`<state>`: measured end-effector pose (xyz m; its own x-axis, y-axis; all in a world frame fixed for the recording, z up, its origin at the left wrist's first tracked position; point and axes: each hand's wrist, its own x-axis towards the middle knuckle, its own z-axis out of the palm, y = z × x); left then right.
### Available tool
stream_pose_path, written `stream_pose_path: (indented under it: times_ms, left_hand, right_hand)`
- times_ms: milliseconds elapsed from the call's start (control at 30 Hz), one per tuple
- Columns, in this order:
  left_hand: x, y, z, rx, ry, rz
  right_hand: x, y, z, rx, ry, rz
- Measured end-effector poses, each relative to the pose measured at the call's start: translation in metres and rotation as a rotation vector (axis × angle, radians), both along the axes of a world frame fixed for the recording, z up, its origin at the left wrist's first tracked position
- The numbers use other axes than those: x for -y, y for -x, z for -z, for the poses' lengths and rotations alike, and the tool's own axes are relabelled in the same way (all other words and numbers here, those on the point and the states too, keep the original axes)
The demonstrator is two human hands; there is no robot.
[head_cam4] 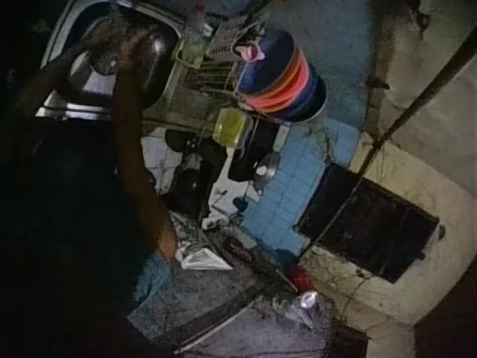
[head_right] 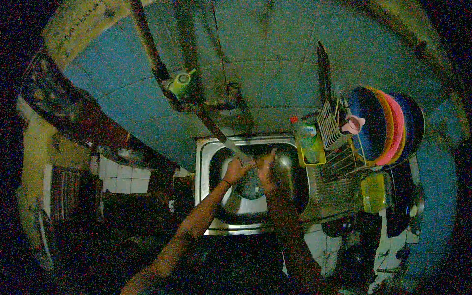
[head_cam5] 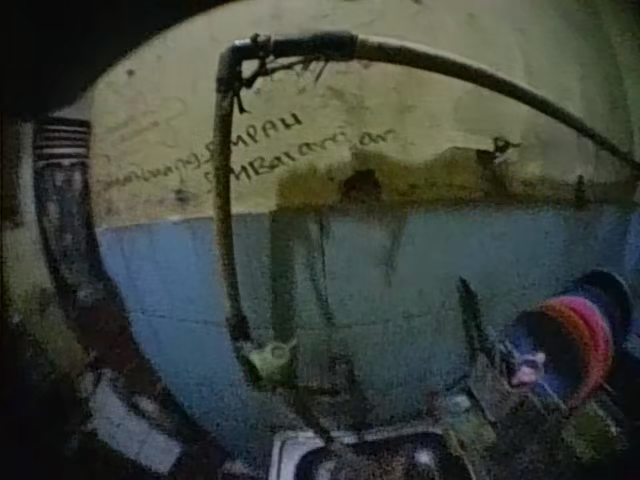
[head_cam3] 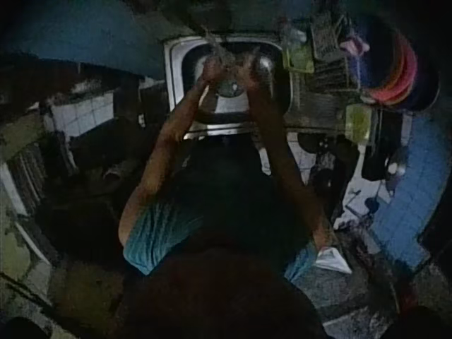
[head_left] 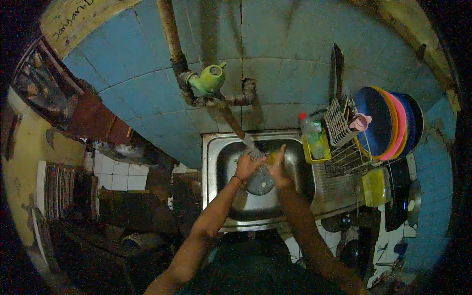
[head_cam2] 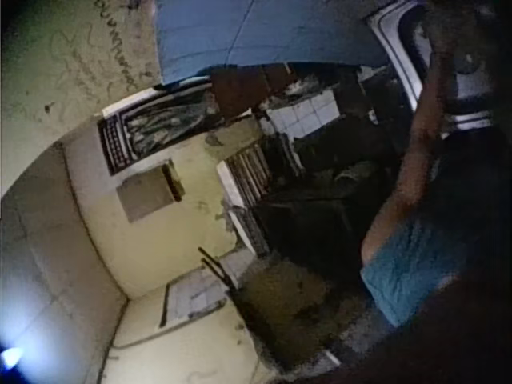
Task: The person holds a conical piece of dough, washes their hands under a running faucet, and then places the dough into a wok with oil to fry it.
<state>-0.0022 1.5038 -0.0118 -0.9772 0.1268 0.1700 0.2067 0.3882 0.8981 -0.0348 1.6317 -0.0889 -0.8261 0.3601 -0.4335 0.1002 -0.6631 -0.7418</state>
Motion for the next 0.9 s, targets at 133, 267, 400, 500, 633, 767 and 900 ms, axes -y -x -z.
stream_pose_path:
  times_ms: [133, 267, 400, 500, 633, 767, 900]
  left_hand:
    - [-0.009, 0.015, 0.044, 0.432, -0.245, -0.155]
    - [-0.028, 0.03, 0.088, 0.618, -0.062, -0.207]
    - [0.048, 0.051, 0.158, -0.143, 0.31, 0.103]
    - [0.028, 0.032, 0.07, 0.11, 0.216, 0.312]
    - [0.016, 0.023, 0.006, 0.904, -0.668, -0.012]
    - [0.025, 0.033, 0.043, 0.273, -0.043, 0.168]
    - [0.026, 0.052, 0.044, 0.196, 0.131, 0.225]
  right_hand:
    - [0.014, -0.028, -0.052, -0.148, -0.355, -0.257]
    - [0.014, -0.044, -0.05, -0.324, -1.325, -0.155]
    - [0.023, -0.059, -0.032, -0.26, -1.029, -0.784]
    - [0.002, -0.064, -0.03, -0.323, -1.197, -0.692]
    - [0.032, -0.06, -0.04, -0.462, -1.702, -0.18]
    - [0.061, -0.04, -0.062, -0.399, -1.309, 0.059]
    - [0.062, -0.019, -0.066, 0.079, -0.605, -0.157]
